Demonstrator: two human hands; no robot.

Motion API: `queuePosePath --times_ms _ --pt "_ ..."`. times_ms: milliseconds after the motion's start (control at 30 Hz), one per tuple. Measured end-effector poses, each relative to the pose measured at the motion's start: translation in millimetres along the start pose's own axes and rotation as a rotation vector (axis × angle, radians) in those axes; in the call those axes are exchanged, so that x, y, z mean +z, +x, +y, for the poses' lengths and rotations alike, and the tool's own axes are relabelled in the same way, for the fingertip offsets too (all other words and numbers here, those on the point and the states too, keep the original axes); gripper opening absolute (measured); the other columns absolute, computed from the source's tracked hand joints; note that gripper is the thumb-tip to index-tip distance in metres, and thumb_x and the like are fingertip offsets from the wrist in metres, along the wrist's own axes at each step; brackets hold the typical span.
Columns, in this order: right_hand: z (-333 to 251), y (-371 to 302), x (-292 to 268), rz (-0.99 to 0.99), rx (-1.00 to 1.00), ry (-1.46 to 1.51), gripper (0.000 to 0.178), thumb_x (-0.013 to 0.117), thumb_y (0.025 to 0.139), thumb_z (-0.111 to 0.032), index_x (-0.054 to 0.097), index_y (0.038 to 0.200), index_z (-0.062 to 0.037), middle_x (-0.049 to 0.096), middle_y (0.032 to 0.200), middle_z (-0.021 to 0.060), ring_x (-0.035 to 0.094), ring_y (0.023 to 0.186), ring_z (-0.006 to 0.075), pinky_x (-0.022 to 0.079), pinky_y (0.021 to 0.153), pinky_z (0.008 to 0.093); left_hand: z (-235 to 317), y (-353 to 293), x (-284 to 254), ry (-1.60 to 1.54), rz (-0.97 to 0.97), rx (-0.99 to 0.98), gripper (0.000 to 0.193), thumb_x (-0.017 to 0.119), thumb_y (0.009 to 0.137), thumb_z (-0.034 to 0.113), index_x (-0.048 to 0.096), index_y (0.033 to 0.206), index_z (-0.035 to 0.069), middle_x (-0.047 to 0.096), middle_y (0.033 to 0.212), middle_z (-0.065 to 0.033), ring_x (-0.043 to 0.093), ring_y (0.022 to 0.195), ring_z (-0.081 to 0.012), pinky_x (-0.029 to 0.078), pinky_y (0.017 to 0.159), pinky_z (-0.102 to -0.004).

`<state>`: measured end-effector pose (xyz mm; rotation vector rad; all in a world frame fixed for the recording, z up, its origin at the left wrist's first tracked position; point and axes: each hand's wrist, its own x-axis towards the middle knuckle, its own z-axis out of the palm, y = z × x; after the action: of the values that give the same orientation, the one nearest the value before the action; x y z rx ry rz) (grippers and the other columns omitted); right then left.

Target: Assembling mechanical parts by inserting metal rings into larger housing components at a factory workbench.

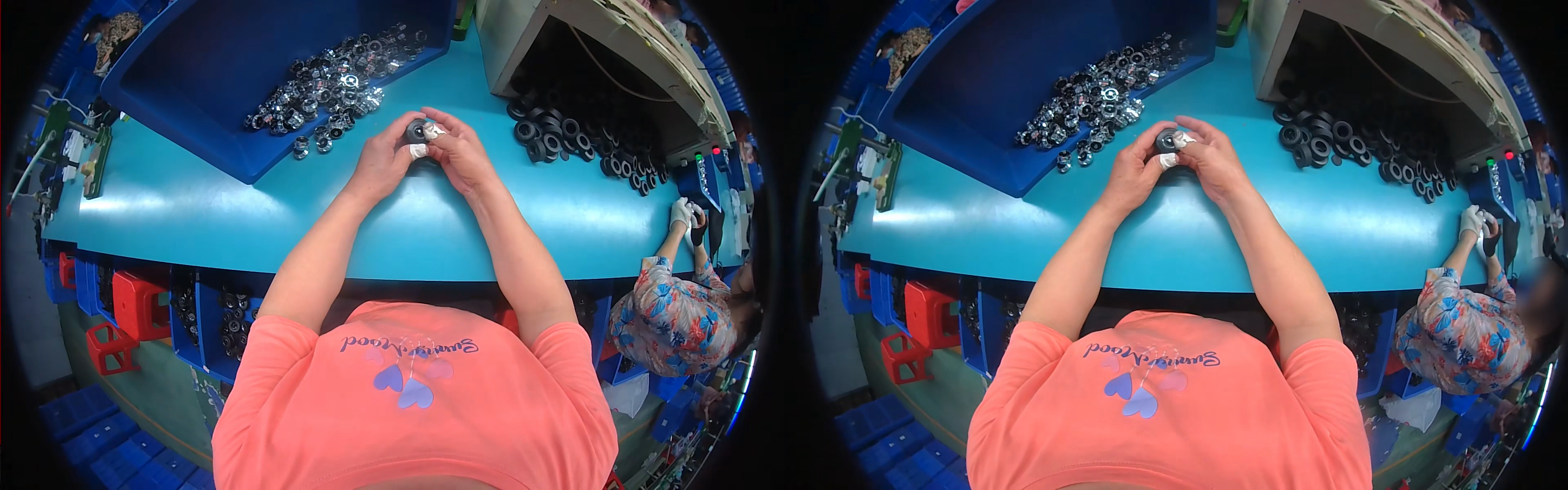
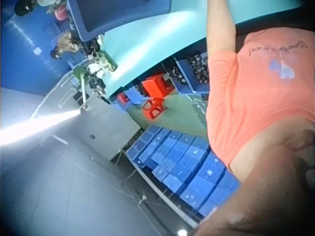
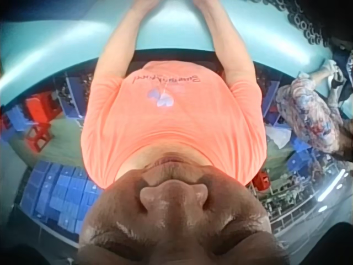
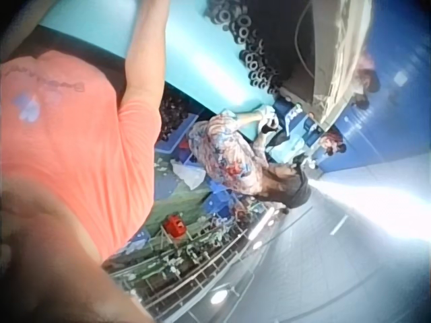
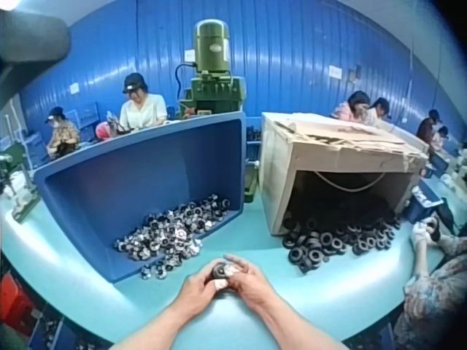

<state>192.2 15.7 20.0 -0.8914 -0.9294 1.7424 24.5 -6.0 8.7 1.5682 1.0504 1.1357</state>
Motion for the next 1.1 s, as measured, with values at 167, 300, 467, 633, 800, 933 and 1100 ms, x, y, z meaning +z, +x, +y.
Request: queuePosePath --times_ms 167,300,467,633,800,933,1100 --pt "-3.9 -3.1 4.5 -0.015 -0.049 -0.136 0.054 0.066 0.091 -0.007 0.045 0.139 0.0063 0.064 0.116 0.0169 0.067 0.097 0.0202 0.055 0.085 0.0297 1.0 -0.2 -0.8 -0.193 -0.004 -0.003 0.041 0.063 0.096 0.006 0.055 0.136 0.005 0.069 0.109 -0.0044 0.065 0.097 -0.0115 0.053 0.084 -0.0262" --pt "-5.0 -2.7 10.2 -0.023 -0.106 -0.26 0.054 0.069 0.088 -0.004 0.045 0.136 0.0058 0.065 0.112 0.0152 0.068 0.095 0.0202 0.055 0.085 0.03 -1.7 1.1 -15.1 -0.34 0.039 -0.248 0.03 0.056 0.101 0.015 0.059 0.129 0.004 0.068 0.105 -0.0054 0.063 0.083 -0.0101 0.053 0.068 -0.0247" --pt "-1.2 1.6 1.2 -0.005 -0.083 -0.454 0.044 0.076 0.083 -0.008 0.059 0.122 0.0043 0.07 0.104 0.0132 0.07 0.092 0.0188 0.055 0.082 0.0304 0.2 1.0 -9.0 -0.332 0.087 -0.224 0.025 0.055 0.102 0.018 0.061 0.121 0.003 0.069 0.098 -0.0045 0.061 0.077 -0.0092 0.051 0.06 -0.0245" --pt "0.4 0.7 5.3 0.058 -0.105 -0.65 0.03 0.081 0.079 -0.013 0.069 0.103 0.0003 0.074 0.093 0.0097 0.07 0.087 0.0165 0.055 0.078 0.0303 -0.1 0.9 -6.1 -0.287 0.137 -0.208 0.022 0.056 0.1 0.015 0.064 0.116 0.002 0.068 0.094 -0.0039 0.061 0.075 -0.0103 0.051 0.06 -0.0246" --pt "4.8 1.2 5.3 0.016 -0.116 -0.691 0.028 0.081 0.078 -0.013 0.07 0.1 -0.0013 0.074 0.089 0.0089 0.069 0.084 0.0159 0.054 0.076 0.0314 -2.6 -3.3 -8.5 -0.249 0.167 -0.289 0.019 0.056 0.099 0.014 0.066 0.111 0.002 0.068 0.092 -0.0037 0.06 0.073 -0.01 0.05 0.059 -0.0242" --pt "8.0 2.8 4.5 0.034 -0.106 -0.673 0.026 0.08 0.077 -0.013 0.069 0.098 -0.0019 0.073 0.088 0.0071 0.068 0.082 0.0142 0.052 0.074 0.0301 -2.0 -1.0 -8.5 -0.366 0.172 -0.277 0.019 0.056 0.099 0.014 0.066 0.111 0.003 0.067 0.09 -0.0031 0.058 0.067 -0.009 0.049 0.056 -0.0237" --pt "0.6 -0.8 6.1 -0.016 -0.031 -0.604 0.021 0.077 0.079 -0.004 0.067 0.096 -0.0023 0.069 0.088 0.0019 0.064 0.086 0.0097 0.05 0.078 0.0259 2.2 -0.6 -6.2 -0.266 0.142 -0.246 0.018 0.057 0.099 0.015 0.067 0.108 0.004 0.067 0.087 -0.0016 0.055 0.062 -0.0078 0.045 0.053 -0.0219"
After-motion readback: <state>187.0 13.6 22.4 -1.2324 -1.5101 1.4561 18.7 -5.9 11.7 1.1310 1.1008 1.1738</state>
